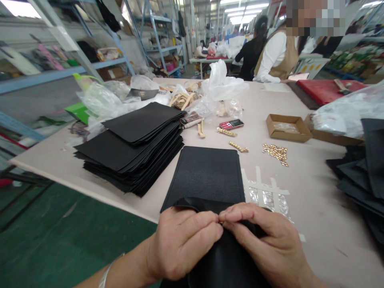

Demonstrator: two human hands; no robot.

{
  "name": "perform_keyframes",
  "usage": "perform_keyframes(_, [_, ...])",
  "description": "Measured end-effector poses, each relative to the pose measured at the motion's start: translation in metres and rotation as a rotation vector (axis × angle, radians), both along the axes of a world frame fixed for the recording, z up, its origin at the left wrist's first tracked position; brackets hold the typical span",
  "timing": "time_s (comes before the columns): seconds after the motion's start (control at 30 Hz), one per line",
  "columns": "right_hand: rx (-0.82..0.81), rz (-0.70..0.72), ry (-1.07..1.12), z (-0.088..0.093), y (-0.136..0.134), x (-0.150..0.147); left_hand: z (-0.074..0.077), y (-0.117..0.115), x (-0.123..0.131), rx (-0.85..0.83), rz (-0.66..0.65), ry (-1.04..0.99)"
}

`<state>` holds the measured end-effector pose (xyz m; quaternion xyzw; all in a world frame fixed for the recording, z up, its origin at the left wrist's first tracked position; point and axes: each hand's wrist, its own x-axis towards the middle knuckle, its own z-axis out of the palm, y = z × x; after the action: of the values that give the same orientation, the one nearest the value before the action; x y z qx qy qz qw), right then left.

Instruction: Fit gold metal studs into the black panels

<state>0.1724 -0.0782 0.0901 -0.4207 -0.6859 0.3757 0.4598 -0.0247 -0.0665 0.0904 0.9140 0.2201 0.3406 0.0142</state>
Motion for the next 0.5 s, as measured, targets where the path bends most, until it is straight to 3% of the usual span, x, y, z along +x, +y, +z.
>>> perform_keyframes(0.3, [-0.116, -0.021, -0.011, -0.0031, 0.0008, 0.0031, 0.0003, -0.0023, 0.0008, -0.006, -0.004, 0.002])
perform_keyframes(0.5, [-0.051, -0.012, -0.019, -0.0033, 0.0003, 0.0024, -0.0015, 0.0011, 0.0019, -0.018, -0.002, -0.005])
